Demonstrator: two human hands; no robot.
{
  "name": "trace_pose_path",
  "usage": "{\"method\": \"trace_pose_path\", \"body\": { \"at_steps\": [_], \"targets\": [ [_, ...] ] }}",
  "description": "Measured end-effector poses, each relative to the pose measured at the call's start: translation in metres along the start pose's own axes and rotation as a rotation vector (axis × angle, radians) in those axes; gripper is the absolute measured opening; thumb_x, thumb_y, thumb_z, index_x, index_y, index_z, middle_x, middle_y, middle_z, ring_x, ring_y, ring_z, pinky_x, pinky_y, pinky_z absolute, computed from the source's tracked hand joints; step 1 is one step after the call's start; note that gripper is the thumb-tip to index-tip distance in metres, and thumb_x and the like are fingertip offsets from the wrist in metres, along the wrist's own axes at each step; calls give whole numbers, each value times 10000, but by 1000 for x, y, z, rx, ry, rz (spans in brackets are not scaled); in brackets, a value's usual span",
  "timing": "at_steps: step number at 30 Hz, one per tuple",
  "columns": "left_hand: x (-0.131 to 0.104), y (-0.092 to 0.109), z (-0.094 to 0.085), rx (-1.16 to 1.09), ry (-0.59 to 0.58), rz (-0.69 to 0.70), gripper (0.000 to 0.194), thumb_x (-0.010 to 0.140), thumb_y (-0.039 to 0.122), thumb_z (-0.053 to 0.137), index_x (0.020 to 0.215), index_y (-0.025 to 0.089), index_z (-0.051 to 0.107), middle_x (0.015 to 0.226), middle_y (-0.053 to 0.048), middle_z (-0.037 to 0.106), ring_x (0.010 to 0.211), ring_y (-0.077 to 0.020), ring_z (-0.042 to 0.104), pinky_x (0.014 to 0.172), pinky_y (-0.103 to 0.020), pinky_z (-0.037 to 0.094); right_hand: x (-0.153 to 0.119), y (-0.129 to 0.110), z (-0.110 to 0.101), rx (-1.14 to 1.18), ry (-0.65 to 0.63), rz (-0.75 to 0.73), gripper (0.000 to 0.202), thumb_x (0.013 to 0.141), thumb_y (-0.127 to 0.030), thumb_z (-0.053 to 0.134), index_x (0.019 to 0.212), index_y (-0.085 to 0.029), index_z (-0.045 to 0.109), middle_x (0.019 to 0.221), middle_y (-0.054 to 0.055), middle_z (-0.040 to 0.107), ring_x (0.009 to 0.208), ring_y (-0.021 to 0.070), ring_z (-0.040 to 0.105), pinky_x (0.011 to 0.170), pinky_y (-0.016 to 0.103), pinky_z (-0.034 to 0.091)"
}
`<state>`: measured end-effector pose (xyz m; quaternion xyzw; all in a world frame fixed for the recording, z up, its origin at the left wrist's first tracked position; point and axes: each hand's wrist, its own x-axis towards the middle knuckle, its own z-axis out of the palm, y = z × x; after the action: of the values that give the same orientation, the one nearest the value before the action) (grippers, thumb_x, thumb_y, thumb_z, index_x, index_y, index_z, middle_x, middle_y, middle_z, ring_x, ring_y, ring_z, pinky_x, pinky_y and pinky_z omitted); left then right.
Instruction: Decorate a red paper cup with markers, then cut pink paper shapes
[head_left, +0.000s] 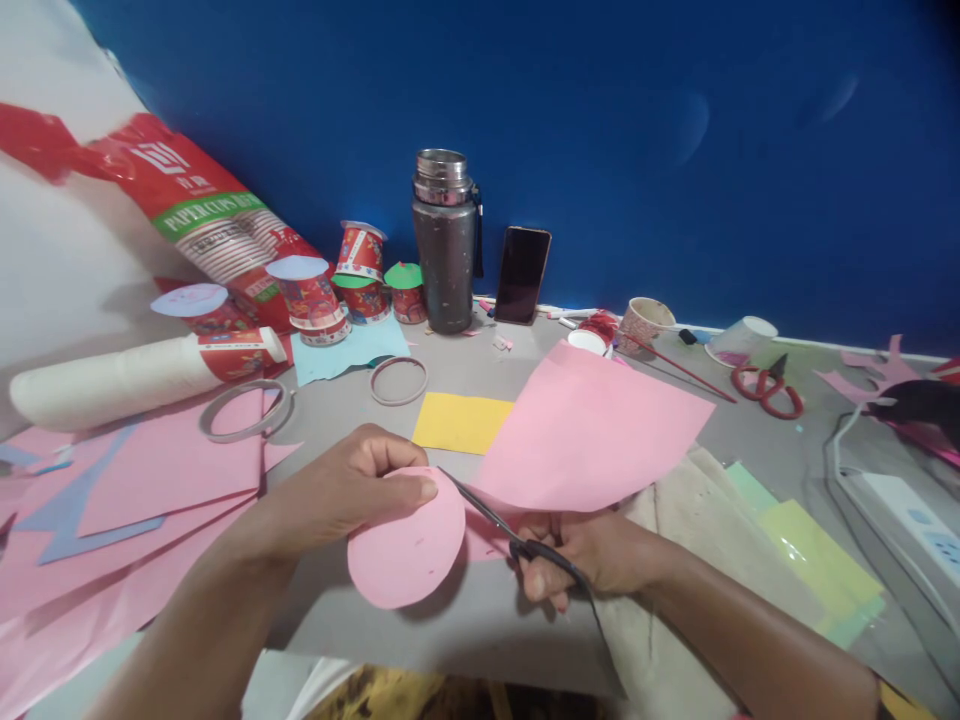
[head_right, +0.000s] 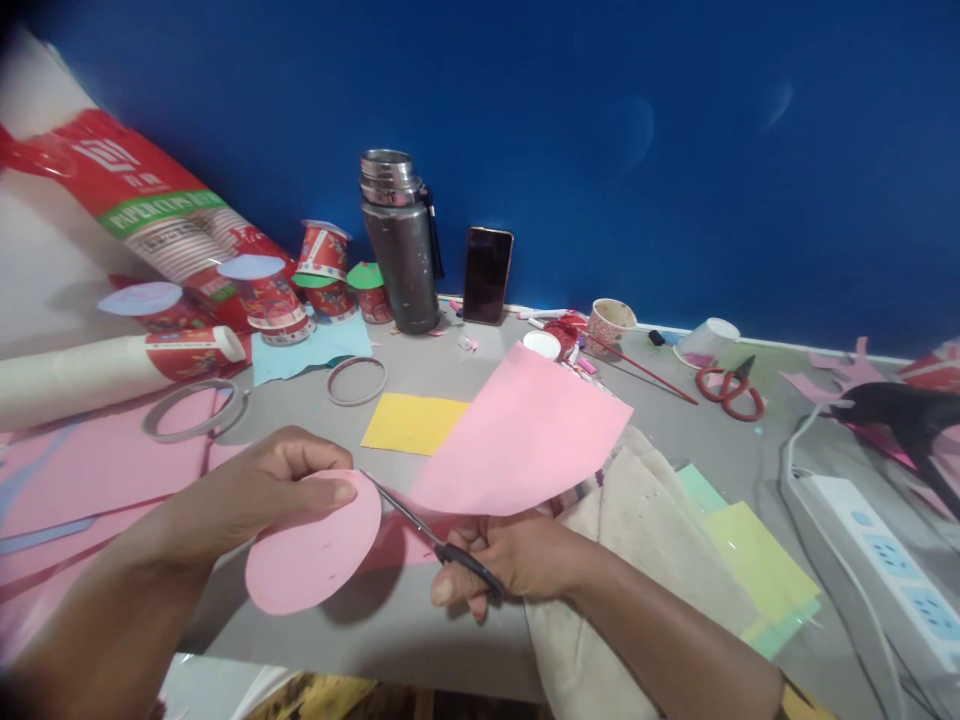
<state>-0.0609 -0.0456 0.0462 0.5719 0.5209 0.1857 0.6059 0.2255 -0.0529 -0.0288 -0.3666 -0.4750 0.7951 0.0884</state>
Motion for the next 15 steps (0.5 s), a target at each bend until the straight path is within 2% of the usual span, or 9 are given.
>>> {"method": "trace_pose_path", "body": {
  "at_steps": [3,9,15],
  "targets": [
    [1,0,-2,2,-20,-5,353,807,448,711,600,191,587,551,30,497,497,-97,404,440,-206,262,1,0,0,19,-30,28,577,552,-603,1029,639,-162,667,540,-66,598,465,56,532,459,165,391],
    [3,-2,-5,33,-121,20,406,841,404,688,566,204,468,546,56,400,502,-79,316,455,-220,201,1,1,1,-4,-43,37,535,553,-581,1024,674,-158,719,645,-30,668,524,82,598,498,180,481],
    [4,-4,-5,44,-179,49,425,843,406,683,563,213,428,540,55,388,498,-80,306,452,-238,186,-1,-5,2,-43,-61,44,505,570,-564,1017,685,-163,732,604,-36,652,517,80,568,492,178,451]
  ]
}}
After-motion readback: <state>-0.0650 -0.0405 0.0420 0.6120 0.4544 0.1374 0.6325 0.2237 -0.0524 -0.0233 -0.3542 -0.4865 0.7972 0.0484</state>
